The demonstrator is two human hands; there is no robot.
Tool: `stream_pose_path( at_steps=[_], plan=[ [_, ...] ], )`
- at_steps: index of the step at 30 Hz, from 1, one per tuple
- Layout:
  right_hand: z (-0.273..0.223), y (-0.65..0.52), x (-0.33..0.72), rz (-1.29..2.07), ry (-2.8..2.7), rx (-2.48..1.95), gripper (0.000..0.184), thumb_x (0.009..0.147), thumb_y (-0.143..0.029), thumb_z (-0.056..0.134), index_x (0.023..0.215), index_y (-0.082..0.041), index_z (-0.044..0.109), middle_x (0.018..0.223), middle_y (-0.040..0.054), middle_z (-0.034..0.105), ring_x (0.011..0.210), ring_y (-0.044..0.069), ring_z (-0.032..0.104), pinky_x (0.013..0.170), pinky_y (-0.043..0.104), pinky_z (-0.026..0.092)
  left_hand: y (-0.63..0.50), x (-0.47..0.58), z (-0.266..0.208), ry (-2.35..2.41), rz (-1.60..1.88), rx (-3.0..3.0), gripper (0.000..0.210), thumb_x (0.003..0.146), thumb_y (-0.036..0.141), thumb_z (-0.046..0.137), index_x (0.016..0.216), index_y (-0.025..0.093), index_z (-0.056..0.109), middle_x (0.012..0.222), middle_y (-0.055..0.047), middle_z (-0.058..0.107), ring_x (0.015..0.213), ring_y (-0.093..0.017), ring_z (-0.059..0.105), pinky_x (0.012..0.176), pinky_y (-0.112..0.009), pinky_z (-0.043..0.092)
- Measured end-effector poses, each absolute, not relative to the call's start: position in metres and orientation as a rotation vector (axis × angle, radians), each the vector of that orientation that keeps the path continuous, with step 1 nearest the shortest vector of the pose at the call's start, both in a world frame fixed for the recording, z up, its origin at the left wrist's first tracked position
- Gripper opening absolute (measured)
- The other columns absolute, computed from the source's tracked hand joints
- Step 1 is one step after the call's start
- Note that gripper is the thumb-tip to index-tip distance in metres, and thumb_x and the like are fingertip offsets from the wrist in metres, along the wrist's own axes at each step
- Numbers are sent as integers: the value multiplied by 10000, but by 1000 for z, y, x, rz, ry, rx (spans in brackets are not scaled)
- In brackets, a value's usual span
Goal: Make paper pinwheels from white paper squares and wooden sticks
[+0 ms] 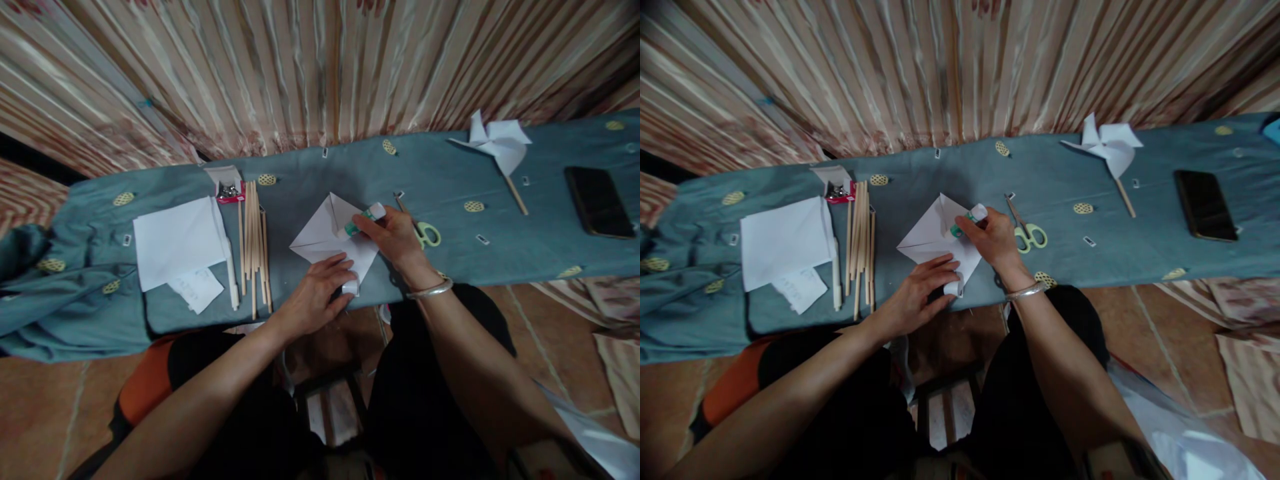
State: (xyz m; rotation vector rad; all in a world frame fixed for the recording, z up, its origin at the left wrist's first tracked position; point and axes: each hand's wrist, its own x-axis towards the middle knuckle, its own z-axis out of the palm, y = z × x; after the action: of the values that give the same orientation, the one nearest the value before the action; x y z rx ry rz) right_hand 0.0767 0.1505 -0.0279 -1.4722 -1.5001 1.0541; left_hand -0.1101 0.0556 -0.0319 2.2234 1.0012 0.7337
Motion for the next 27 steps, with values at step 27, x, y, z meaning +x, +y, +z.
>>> stream_pose_path(
  at_steps=[27],
  plan=[
    [8, 135, 67, 1770, -934, -1097, 325, 522, -370, 907, 743, -213, 728, 761, -13, 723, 658, 102, 633, 638, 224, 541, 78, -127, -22, 1265, 1176, 1193, 381, 679, 319, 787, 1020, 161, 727, 859, -41, 716, 707, -142, 626, 690, -262, 516]
  ],
)
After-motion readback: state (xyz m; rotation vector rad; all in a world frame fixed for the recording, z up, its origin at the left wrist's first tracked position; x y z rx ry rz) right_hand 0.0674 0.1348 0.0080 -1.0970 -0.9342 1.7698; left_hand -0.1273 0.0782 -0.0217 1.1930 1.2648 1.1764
